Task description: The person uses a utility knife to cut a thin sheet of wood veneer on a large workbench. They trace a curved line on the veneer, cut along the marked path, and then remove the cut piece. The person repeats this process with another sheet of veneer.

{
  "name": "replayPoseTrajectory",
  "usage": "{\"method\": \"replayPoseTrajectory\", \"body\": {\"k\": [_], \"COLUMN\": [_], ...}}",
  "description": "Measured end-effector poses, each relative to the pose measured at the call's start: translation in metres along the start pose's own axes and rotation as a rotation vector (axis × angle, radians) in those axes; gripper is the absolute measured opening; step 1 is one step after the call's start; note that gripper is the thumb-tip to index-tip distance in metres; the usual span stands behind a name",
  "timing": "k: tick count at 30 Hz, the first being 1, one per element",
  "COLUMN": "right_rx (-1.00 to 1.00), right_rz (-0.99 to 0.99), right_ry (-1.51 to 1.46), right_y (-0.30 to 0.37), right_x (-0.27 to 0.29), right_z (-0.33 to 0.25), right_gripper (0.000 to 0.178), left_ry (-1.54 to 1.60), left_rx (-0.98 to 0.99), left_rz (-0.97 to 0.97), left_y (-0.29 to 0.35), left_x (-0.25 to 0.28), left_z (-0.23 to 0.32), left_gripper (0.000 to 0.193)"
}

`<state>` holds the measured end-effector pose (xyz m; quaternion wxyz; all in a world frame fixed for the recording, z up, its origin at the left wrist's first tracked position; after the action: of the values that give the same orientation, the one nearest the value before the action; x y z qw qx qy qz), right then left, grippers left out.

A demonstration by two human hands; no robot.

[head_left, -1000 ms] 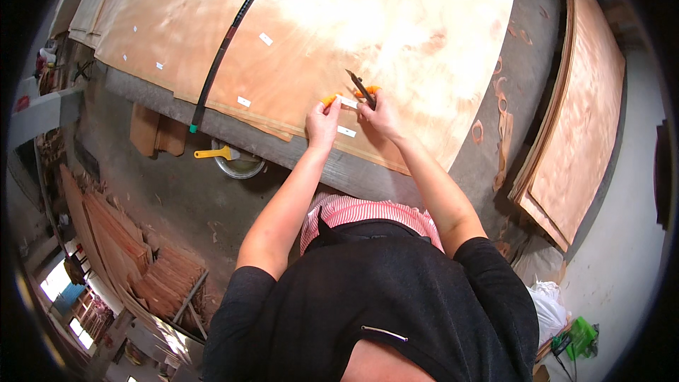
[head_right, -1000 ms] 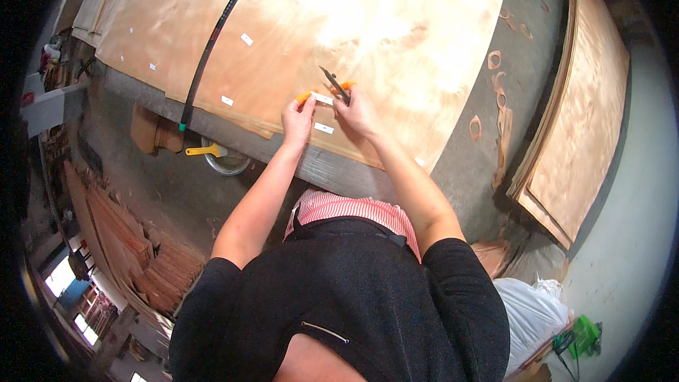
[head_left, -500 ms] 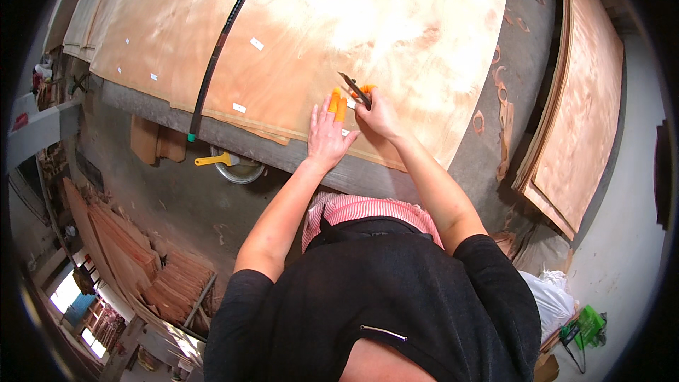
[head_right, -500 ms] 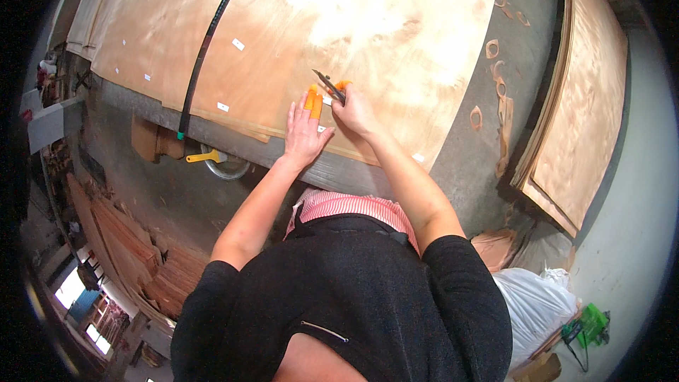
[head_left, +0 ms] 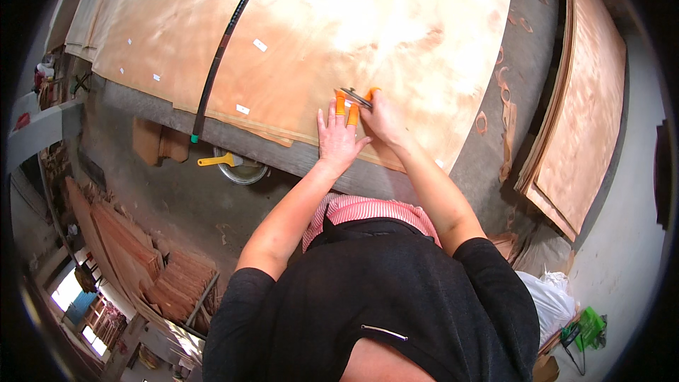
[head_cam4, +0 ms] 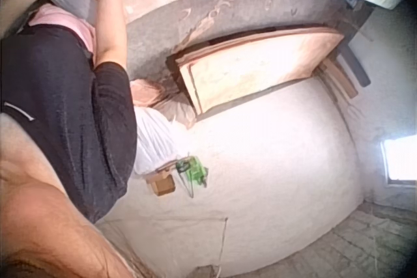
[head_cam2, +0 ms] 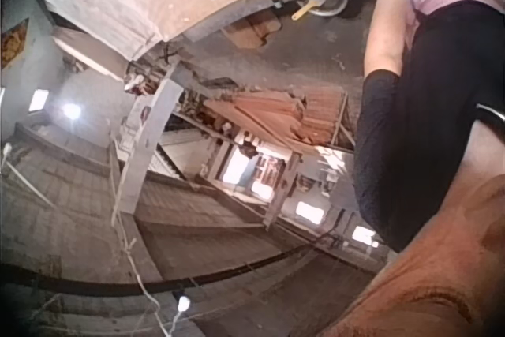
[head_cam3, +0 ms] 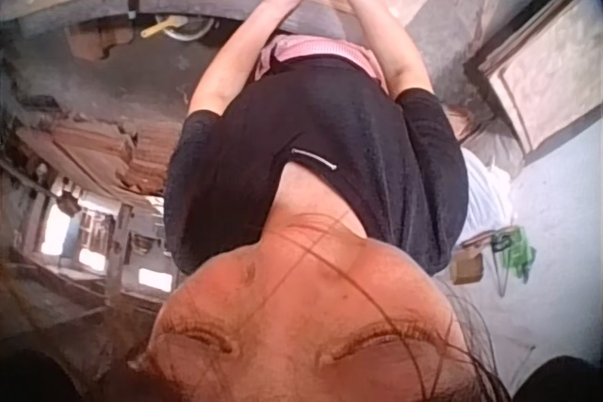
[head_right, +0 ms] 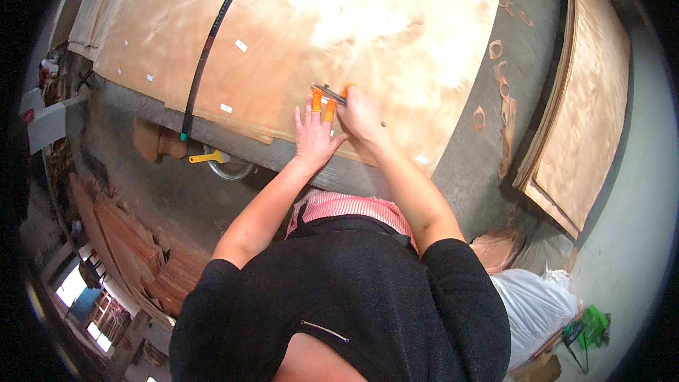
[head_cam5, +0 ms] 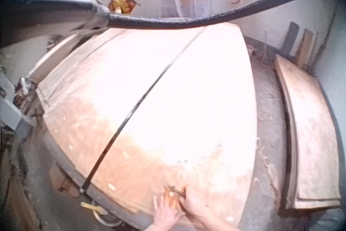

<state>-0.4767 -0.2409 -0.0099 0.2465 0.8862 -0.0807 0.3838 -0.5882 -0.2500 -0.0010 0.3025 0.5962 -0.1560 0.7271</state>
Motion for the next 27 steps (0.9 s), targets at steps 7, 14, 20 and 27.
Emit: {"method": "replayPoseTrajectory", "body": {"k": [7, 14, 20, 27], "right_rx": [-0.040, 0.105, 0.539, 0.839], "right_rz": [0.325, 0.317, 0.314, 0.067], "right_ry": [-0.463, -0.263, -0.053, 0.305], "right_y": [0.016, 0.043, 0.048, -0.009], "right_x": [0.023, 0.029, -0.026, -0.171], "right_z": [0.085, 0.016, -0.138, -0.376], "right_gripper": [0.024, 0.018, 0.033, 0.043], "left_ry": [0.063, 0.996, -0.011, 0.462], "left_rx": [-0.027, 0.059, 0.298, 0.331], "left_rz": [-0.096, -0.491, 0.674, 0.451], "left_y": [0.001, 0.009, 0.062, 0.135], "left_x": [0.021, 0.042, 0.132, 0.090], "left_z": [0.006, -0.060, -0.286, -0.364], "left_gripper": [0.072, 0.039, 0.067, 0.028]}}
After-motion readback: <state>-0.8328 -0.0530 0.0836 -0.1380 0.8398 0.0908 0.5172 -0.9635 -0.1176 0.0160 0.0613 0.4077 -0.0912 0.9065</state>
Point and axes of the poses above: each hand's wrist, its own y-axis away from the middle knuckle, its own x-axis out of the back of the hand, z = x × y, the point moved 7 cm from there along -y, towards the middle knuckle, and after that the axes turned 3 degrees about z, right-handed, at the moved point
